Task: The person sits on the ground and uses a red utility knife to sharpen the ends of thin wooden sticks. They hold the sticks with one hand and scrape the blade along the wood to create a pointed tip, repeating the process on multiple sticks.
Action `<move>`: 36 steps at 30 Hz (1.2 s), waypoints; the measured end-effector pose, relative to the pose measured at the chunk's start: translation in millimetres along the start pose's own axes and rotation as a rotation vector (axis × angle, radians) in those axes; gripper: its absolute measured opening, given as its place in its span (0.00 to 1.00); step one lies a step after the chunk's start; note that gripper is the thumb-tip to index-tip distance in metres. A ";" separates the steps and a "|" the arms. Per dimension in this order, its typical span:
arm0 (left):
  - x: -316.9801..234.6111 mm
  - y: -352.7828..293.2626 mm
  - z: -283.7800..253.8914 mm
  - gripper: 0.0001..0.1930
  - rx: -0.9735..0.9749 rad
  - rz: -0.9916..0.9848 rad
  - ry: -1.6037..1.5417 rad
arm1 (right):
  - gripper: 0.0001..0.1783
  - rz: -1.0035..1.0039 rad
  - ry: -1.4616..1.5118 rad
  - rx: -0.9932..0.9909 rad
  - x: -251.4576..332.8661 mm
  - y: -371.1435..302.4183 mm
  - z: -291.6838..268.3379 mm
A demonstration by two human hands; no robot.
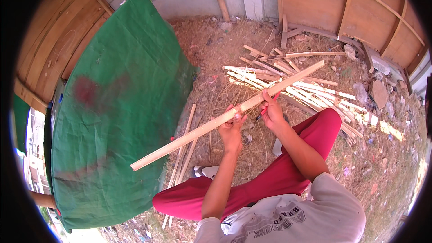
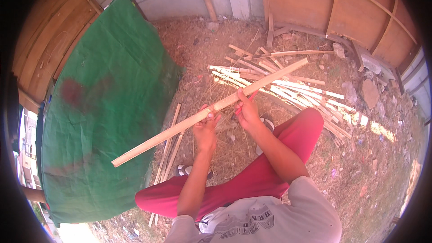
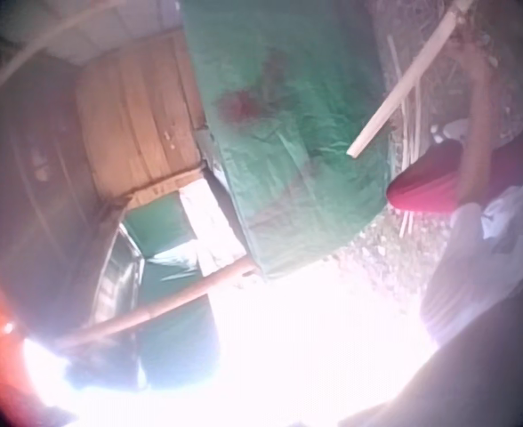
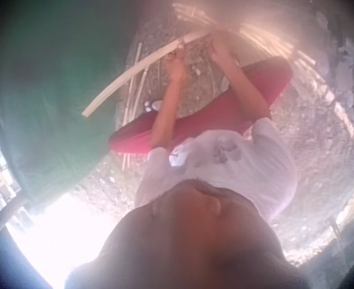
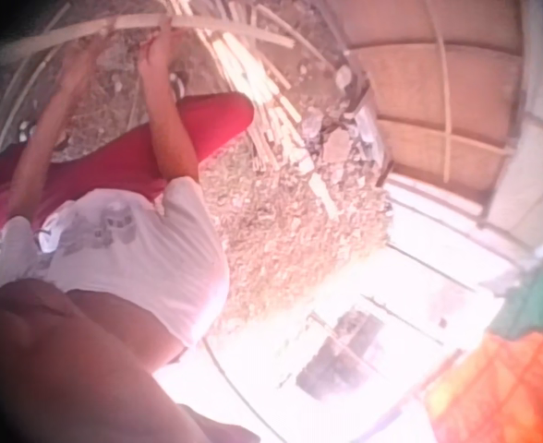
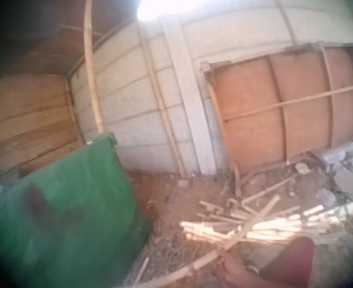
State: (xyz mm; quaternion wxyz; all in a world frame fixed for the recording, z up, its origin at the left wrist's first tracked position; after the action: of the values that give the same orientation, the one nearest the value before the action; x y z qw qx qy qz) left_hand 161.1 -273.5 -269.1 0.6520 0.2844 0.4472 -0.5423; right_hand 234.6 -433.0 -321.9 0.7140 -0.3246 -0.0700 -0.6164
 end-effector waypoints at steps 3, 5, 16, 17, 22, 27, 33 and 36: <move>6.4 -20.0 -8.4 0.23 0.170 -0.294 0.454 | 0.13 -0.022 0.025 -0.055 4.5 1.8 -11.1; 7.4 -49.9 -15.9 0.26 0.383 -0.451 0.862 | 0.13 -0.037 0.051 -0.063 5.4 5.5 -16.0; -97.2 -4.7 -27.7 0.31 0.303 0.680 1.986 | 0.14 0.056 -0.092 -0.102 -7.3 -2.3 -9.2; -85.0 3.4 -46.3 0.29 0.335 0.485 1.979 | 0.15 0.080 -0.112 -0.110 -11.3 -3.0 -7.1; -87.1 -12.1 -67.5 0.20 0.313 0.417 1.707 | 0.18 0.068 -0.130 -0.043 -10.6 -0.8 -0.8; -116.0 -55.0 -111.0 0.17 0.108 0.088 1.506 | 0.19 0.014 -0.442 -0.101 5.2 -19.4 4.2; -86.5 -121.0 -166.3 0.17 -0.052 -0.143 1.121 | 0.22 -0.288 -1.224 0.271 -22.3 -31.3 27.5; -64.0 -139.4 -166.7 0.18 -0.116 -0.259 0.809 | 0.22 -0.445 -1.308 0.470 -36.9 -71.0 58.8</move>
State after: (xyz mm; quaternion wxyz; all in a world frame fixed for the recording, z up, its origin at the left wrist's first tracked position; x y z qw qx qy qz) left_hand -19.5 -136.7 -269.2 0.3657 0.3787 0.7285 -0.4384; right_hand 178.0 -371.9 -267.7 0.4346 -0.4427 -0.6772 -0.3955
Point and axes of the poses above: each hand's wrist, its own y-axis towards the middle knuckle, its own z-axis out of the palm, x = y × z, the point moved 9 cm from there along y, towards the middle knuckle, and after that the axes turned 1 degree about -y, right-handed, at the moved point
